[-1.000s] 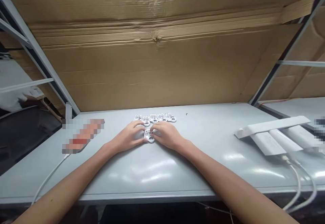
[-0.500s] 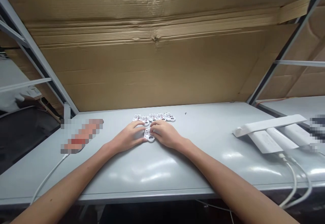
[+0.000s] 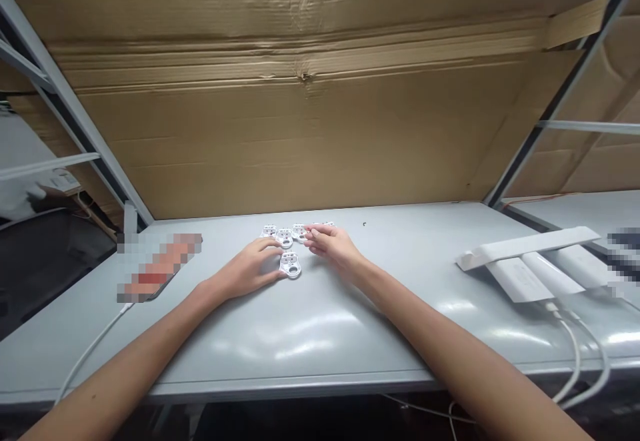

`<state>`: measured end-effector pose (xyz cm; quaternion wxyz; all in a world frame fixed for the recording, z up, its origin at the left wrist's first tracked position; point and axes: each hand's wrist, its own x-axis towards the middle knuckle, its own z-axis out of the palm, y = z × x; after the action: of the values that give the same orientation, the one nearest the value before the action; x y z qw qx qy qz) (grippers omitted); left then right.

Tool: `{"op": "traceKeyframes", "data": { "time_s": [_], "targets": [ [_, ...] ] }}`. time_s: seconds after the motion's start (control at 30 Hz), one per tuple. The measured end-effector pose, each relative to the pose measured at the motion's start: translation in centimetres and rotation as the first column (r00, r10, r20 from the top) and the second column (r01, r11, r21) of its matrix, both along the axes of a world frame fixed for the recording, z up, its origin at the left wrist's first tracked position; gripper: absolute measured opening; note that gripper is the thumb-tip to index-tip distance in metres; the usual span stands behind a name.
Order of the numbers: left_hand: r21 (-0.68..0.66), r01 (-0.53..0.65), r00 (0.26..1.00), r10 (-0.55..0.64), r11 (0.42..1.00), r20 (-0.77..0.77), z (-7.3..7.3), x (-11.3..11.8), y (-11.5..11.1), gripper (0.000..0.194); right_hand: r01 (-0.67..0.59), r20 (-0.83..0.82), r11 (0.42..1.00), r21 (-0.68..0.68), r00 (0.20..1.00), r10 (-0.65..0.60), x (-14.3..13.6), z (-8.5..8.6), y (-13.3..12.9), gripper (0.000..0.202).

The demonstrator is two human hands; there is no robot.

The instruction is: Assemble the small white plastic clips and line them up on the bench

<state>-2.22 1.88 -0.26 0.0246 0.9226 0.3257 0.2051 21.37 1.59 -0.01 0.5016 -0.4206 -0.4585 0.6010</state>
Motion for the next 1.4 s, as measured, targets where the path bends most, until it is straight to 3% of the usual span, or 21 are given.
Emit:
{"op": "traceKeyframes", "data": {
  "time_s": [0.13,0.27,0.37,0.57,0.73,0.8,0.87,0.97,1.07,1.2,1.4],
  "targets": [
    [-0.015,-0.008,1.0,0.008,1.0,-0.005,0.0,-0.1,0.0,0.031,-0.008,-0.114,0.981,-0.192,0.993,-0.014,0.1,-0.3,0.2,0.016],
    [-0.046,-0.052,0.998,0.051,0.998,-0.028,0.2,-0.1,-0.2,0.051,-0.03,-0.167,0.974,-0.225,0.986,-0.008,0.3,-0.2,0.3,0.027],
    [-0.076,-0.032,0.999,0.03,0.997,-0.029,0.3,0.3,-0.5,0.064,-0.024,-0.186,0.97,-0.243,0.982,-0.022,0.5,0.2,0.4,0.023],
    [-0.101,0.095,0.995,-0.093,0.99,0.023,-0.6,1.1,-0.7,0.047,0.047,-0.095,0.993,-0.111,0.994,-0.057,1.0,0.6,0.6,0.017],
    [-0.072,0.093,0.995,-0.09,0.993,0.04,-0.7,1.1,-0.5,0.035,0.128,0.105,0.99,0.063,0.985,-0.135,2.5,0.4,1.5,0.019],
    [-0.037,0.09,0.995,-0.089,0.995,0.036,-0.3,0.9,-0.4,0.032,0.192,0.278,0.963,0.189,0.93,-0.24,3.3,0.2,2.0,0.022],
    [0.015,0.073,0.997,-0.074,0.997,0.024,0.3,0.5,-0.2,0.034,0.222,0.48,0.905,0.363,0.788,-0.386,4.0,-0.1,2.4,0.023],
    [0.133,-0.021,1.0,0.02,0.991,0.013,1.1,-0.7,0.6,0.039,0.103,0.683,0.824,0.558,0.507,-0.526,4.5,-0.7,2.4,0.024],
    [0.205,-0.178,0.984,0.18,0.962,0.008,1.4,-2.6,1.8,0.043,-0.034,0.764,0.803,0.595,0.335,-0.551,4.3,-1.0,1.9,0.022],
    [0.138,-0.309,0.946,0.319,0.941,-0.059,0.5,-4.9,3.4,0.048,-0.183,0.807,0.794,0.579,0.271,-0.525,3.7,-1.0,1.2,0.019],
    [-0.028,-0.414,0.908,0.41,0.91,-0.091,-1.5,-5.5,4.3,0.05,-0.33,0.842,0.777,0.536,0.278,-0.463,3.7,-1.0,1.0,0.02]
  ]
}}
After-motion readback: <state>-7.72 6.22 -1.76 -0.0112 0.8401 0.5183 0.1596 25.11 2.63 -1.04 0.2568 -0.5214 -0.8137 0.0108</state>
